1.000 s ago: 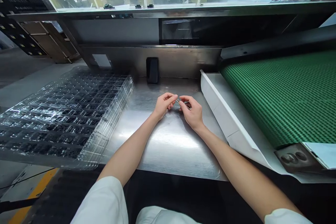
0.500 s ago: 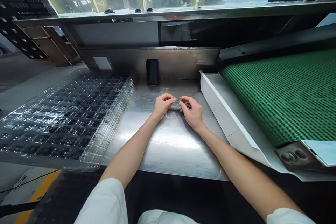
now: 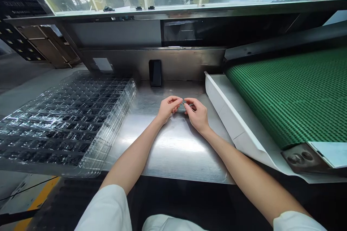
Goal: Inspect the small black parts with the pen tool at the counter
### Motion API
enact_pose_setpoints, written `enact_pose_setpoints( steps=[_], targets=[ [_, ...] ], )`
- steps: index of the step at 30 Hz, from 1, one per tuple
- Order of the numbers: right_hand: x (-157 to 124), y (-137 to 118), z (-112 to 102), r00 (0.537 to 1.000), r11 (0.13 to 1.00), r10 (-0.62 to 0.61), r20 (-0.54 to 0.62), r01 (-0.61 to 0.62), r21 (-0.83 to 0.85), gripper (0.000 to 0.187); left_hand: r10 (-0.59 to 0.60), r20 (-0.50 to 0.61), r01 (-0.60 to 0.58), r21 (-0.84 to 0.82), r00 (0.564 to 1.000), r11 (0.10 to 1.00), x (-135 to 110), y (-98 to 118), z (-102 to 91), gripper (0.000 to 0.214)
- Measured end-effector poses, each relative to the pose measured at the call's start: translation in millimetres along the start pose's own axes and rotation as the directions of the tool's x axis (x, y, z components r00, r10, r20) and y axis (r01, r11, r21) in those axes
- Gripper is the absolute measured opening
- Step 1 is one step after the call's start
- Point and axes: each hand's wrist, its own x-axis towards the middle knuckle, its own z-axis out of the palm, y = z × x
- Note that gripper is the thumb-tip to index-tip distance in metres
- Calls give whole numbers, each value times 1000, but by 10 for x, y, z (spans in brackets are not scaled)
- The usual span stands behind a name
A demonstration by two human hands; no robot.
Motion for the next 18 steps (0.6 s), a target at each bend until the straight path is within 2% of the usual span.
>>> enact_pose_setpoints(
  steps=[3,7,13,18],
  targets=[
    [4,-9,-2,1000,1000,8,-1,-8,3,36,30,38,-30,13,999,999,-23,-19,47,45],
    [3,-27,8,1000,1000,10,15,-11,28,34,38,-47,-38,16,998,999,-20,1,32,37],
    [1,-44,8,1000,999,-2,12,2,38,33,52,-101,-51,6,994,999,-4,38,5,29],
    [1,-34,6,1000,999,8,9,-8,36,32,93,-272,-104,-28,958,994,56,110,-121,26]
  ],
)
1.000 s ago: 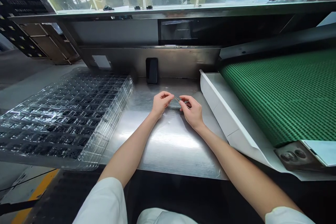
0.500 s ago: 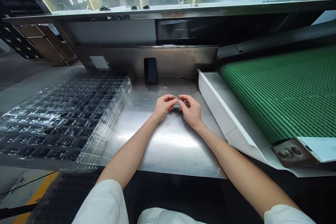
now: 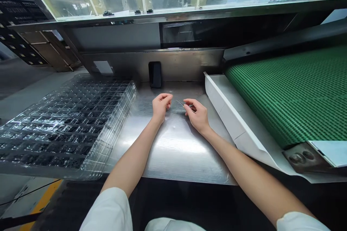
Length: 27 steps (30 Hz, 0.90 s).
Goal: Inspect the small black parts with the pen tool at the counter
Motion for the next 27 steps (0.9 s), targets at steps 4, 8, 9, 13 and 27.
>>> enact_pose_setpoints(
  steps=[4,8,9,13,27],
  targets=[
    [-5,9,-3,1000,1000,-13,-13,13,-4,29,12,-67,-10,33,998,999,52,20,-58,27],
    [4,11,-18,998,993,-67,-7,66,-94,28,-19,-11,20,85,1000,996,19,-19,-18,37],
    [6,15,-21,997,990,-79,1,78,-115,28,-13,8,12,96,1000,995,9,-31,-5,40],
    [-2,48,-23,993,973,-104,51,112,-203,28,39,43,-45,145,998,988,-8,-63,15,43],
    [-31,122,-3,975,915,-126,184,186,-358,25,128,-125,-115,106,984,988,34,-41,-53,41]
  ],
)
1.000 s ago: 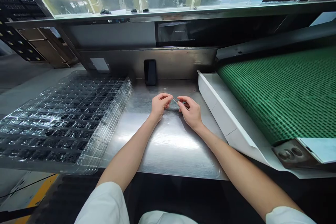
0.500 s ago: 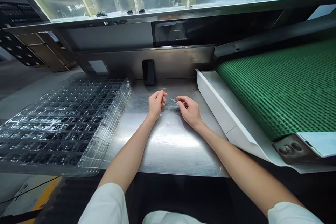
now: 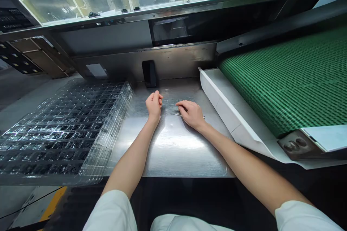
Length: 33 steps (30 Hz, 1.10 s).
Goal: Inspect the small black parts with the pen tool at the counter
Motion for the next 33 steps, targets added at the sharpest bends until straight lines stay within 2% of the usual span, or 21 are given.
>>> enact_pose_setpoints(
  steps=[8,13,18,25,33],
  targets=[
    [-2,-37,36,1000,998,10,-3,-10,63,23,-7,23,6,33,1000,999,-34,-12,38,44],
    [-11,-116,32,1000,1000,5,23,-6,17,22,-10,74,3,98,997,995,-110,-6,84,43],
    [0,-120,15,999,999,9,39,-7,-41,22,5,161,-36,190,987,981,-151,-54,103,39],
    [-15,-142,22,999,999,12,34,-11,-35,23,24,268,-107,298,963,949,-227,-65,107,41],
    [-20,-187,-5,998,998,41,46,-39,-38,21,38,290,-135,320,956,938,-285,-51,135,41]
  ],
)
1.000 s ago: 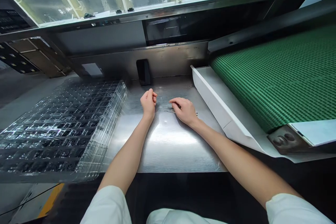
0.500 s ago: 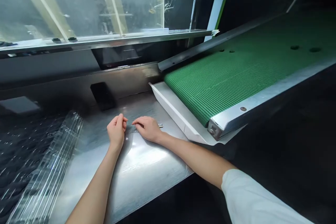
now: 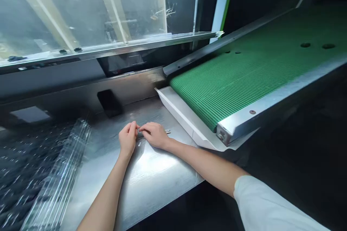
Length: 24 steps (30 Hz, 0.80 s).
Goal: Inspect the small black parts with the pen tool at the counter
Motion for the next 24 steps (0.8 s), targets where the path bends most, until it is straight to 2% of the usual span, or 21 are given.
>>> enact_pose_setpoints(
  steps=[9,15,17,19,24],
  targets=[
    [23,63,-41,999,995,-47,-9,47,86,21,-12,8,12,24,1000,1000,56,-54,65,44],
    [12,102,-69,991,974,-131,-29,135,182,31,-60,-56,67,131,997,989,-17,75,85,34],
    [48,178,-14,991,981,-118,-65,127,148,36,-80,7,77,174,997,982,12,77,46,34],
    [77,235,51,992,986,-103,-75,112,127,39,-94,24,86,227,995,970,33,63,-3,36],
    [72,200,49,997,992,-56,-49,61,106,39,-127,22,117,258,992,959,-7,73,-48,37]
  ],
)
